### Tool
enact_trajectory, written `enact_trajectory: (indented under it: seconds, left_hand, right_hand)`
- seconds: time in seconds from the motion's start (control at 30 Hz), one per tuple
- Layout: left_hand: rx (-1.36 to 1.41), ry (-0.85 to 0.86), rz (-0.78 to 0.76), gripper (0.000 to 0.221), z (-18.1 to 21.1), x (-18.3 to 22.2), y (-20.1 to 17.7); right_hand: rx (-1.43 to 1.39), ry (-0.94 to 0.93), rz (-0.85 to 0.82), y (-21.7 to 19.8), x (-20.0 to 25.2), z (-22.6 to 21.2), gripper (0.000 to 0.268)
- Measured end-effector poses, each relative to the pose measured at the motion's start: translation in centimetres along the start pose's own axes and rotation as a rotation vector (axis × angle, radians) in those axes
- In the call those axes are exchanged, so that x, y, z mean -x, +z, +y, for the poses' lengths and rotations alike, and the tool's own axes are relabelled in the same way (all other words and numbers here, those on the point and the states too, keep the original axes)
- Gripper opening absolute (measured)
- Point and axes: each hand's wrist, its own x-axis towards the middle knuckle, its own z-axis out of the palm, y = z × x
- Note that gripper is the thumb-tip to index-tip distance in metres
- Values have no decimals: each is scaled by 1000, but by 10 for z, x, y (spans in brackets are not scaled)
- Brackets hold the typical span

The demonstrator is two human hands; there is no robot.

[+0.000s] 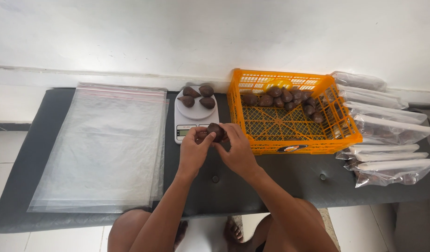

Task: Weighing snake fruits on a digital scale and packaging them into plastic zip-lock bags.

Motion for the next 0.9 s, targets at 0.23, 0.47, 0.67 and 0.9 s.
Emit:
enact_trajectory:
  seconds: [0.23, 0.47, 0.67, 0.9]
  left_hand:
    - [-111, 29, 213, 45, 22, -14, -33]
    - [59, -24, 262, 37, 42, -6, -61]
    - [94, -42, 269, 36, 49, -4, -74]
    - [79, -49, 268, 35, 49, 5, -73]
  right_hand:
    - [-72, 133, 19, 43, -19, 5, 47]
    - [-7, 333, -49, 95, -54, 31, 38]
    - [129, 422, -92, 111, -74, 40, 33]
    - [171, 413, -88, 118, -76, 50, 29]
